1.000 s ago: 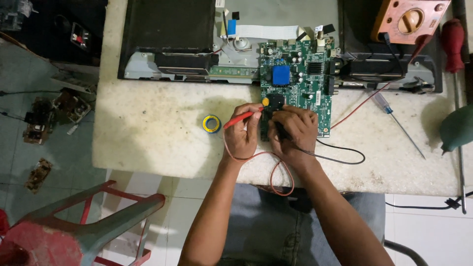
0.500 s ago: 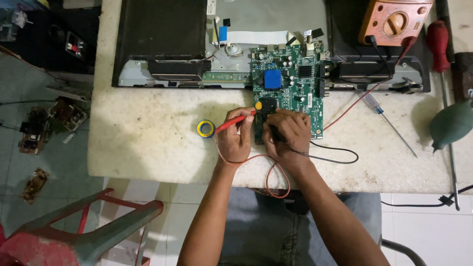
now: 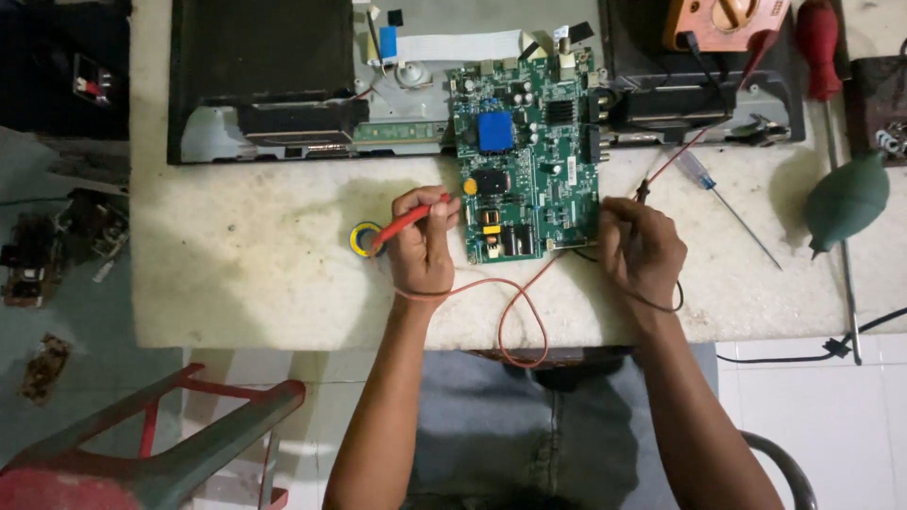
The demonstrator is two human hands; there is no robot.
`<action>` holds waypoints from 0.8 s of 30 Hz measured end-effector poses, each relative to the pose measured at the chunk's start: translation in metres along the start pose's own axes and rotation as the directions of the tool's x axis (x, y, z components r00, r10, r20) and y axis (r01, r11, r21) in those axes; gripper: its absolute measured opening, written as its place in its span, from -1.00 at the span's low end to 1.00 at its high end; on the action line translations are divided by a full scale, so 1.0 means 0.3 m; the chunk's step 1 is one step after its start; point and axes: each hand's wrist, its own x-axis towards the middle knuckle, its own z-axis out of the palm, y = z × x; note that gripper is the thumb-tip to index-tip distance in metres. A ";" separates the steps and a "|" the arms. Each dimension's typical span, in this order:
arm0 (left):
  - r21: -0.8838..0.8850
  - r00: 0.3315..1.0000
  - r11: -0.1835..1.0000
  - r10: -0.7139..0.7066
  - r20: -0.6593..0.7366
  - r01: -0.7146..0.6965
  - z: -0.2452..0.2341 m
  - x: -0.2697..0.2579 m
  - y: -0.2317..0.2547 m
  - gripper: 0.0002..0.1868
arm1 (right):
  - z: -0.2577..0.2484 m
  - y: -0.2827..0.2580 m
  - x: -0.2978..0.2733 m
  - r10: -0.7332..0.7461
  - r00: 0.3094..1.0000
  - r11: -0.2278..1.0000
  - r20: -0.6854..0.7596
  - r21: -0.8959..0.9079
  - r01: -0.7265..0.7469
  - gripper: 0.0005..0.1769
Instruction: The person uses a multimeter to test various points on a green circuit board. They hold the board with one hand and use the multimeter probes with the other to check different components and connections.
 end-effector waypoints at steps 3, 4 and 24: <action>0.001 1.000 1.000 0.005 0.021 -0.005 0.003 0.015 0.031 -0.79 | -0.003 -0.011 -0.004 -0.025 0.999 0.997 0.032 0.070 0.022 -0.83; -0.039 1.000 0.999 -0.003 -0.008 0.003 0.001 0.018 0.028 -0.78 | 0.000 -0.021 -0.010 -0.027 0.998 0.994 0.061 0.104 0.020 -0.79; -0.008 0.992 0.995 0.103 -0.075 -0.104 0.010 0.011 0.006 -0.80 | -0.005 0.029 -0.029 -0.351 0.935 0.892 -0.054 -0.323 0.317 -0.68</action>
